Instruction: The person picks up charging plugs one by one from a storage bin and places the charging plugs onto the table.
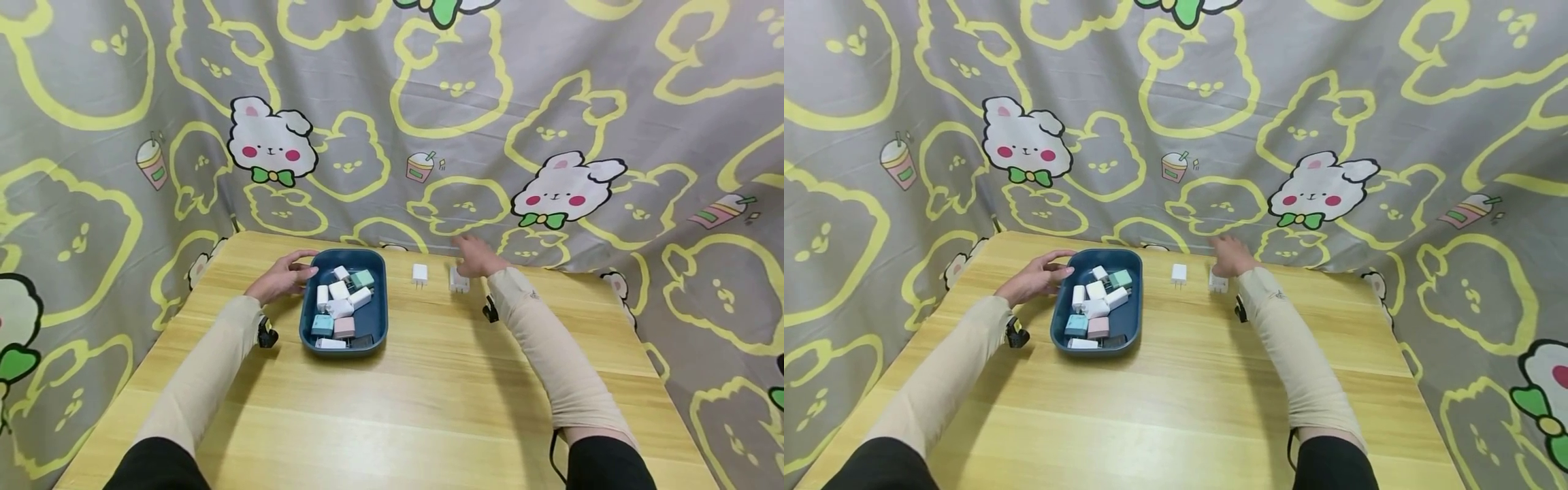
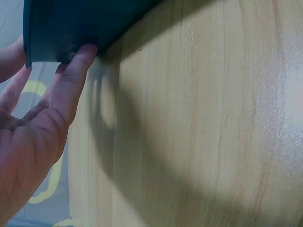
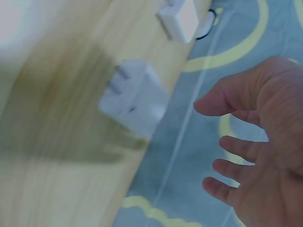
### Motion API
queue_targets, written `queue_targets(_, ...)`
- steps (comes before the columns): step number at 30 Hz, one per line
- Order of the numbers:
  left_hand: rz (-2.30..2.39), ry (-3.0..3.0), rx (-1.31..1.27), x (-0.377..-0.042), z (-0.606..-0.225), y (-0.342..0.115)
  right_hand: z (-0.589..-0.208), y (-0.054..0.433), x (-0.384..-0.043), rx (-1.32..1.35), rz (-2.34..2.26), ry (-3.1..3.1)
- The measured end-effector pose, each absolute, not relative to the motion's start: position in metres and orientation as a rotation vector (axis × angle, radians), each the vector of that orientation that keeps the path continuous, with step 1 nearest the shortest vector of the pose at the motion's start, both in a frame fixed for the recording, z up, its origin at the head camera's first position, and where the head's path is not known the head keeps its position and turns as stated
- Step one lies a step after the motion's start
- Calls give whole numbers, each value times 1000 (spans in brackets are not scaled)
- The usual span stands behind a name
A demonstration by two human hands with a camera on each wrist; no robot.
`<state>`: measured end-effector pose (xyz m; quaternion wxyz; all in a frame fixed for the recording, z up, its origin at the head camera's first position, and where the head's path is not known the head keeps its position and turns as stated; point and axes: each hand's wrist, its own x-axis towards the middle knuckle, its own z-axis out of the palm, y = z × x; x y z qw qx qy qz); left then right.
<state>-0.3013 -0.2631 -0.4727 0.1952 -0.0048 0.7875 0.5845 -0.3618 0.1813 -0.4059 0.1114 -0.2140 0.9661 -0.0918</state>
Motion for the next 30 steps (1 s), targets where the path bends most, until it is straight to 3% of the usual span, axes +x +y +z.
queue_targets(15,1641,2201,-33,-297,-469,-262,-382,99,-333,-998,-230,2924)
queue_targets(30,1653,2188,-36,-299,-472,-263,-405,33,-294,-1294,-226,2817)
